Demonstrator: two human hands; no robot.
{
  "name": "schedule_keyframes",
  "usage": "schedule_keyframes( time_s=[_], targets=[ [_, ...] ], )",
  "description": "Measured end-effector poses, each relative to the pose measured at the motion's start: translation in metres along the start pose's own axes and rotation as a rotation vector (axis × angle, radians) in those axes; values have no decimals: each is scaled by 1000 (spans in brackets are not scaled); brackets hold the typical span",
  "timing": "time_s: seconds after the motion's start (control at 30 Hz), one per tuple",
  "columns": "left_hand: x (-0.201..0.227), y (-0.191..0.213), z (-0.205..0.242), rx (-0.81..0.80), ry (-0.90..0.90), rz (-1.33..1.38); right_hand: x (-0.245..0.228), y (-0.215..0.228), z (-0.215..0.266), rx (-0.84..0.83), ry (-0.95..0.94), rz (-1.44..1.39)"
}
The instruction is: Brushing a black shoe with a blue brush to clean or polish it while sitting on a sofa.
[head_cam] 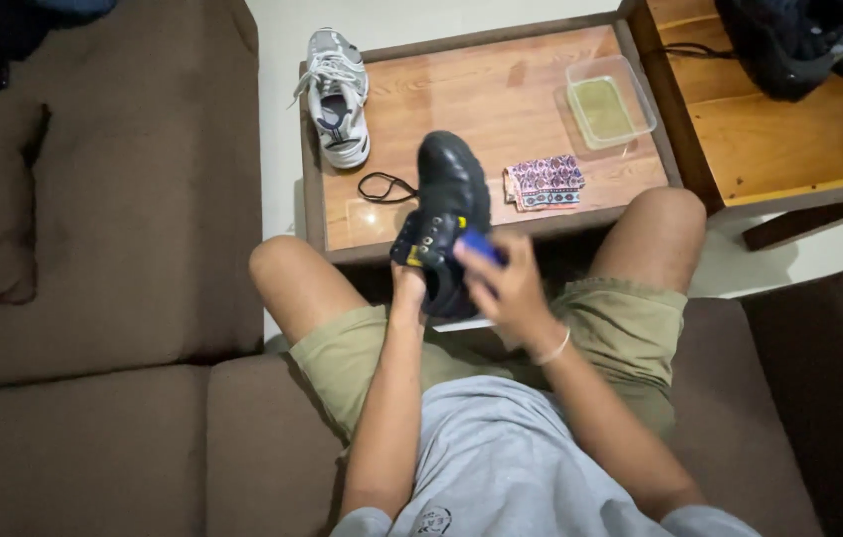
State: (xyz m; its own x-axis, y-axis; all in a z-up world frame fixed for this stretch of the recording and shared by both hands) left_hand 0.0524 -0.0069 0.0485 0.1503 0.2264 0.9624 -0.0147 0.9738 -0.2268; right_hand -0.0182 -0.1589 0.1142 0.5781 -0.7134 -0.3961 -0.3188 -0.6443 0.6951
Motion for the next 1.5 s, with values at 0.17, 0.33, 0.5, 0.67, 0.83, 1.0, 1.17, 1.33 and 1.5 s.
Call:
schedule_keyframes(
  time_s=[0.17,0.33,0.5,0.67,0.83,1.0,1.17,1.33,1.5],
  targets=[
    [-16,7,9,-39,33,7,-14,26,-38,33,70,76],
    [-48,58,-4,-86,40,16,-16,32,-59,111,77,40],
    [-63,79,8,-95,68,64,-55,5,-1,-32,158,-32],
    [-67,99,23,-84,84,117,-11,26,-52,64,163,92],
    [-24,8,7,-110,76,161,-29,24,-28,46,145,56],
    [-38,-16,10,-95,114,234,-40,13,-6,-26,224,39],
    [-35,-16,6,-59,92,314,-16,23,-42,33,93,20],
    [-39,-20,-1,-27,83,407,-22,5,-13,1,27,-182],
    [-46,-2,2,63,57,513,-17,23,-28,52,-3,-209]
  ],
)
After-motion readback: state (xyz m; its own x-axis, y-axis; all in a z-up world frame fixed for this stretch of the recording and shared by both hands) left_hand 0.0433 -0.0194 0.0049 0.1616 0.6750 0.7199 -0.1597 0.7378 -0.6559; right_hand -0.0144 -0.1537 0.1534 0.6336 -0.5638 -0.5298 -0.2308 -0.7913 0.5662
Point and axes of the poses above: each hand's wrist, its own z-axis away from the middle knuckle, its own y-axis out of the back of the hand, x = y × z, the point moved 8 cm from there along -z, towards the middle knuckle, and after that the axes turned 6 degrees about -x, right-handed, at the moved point
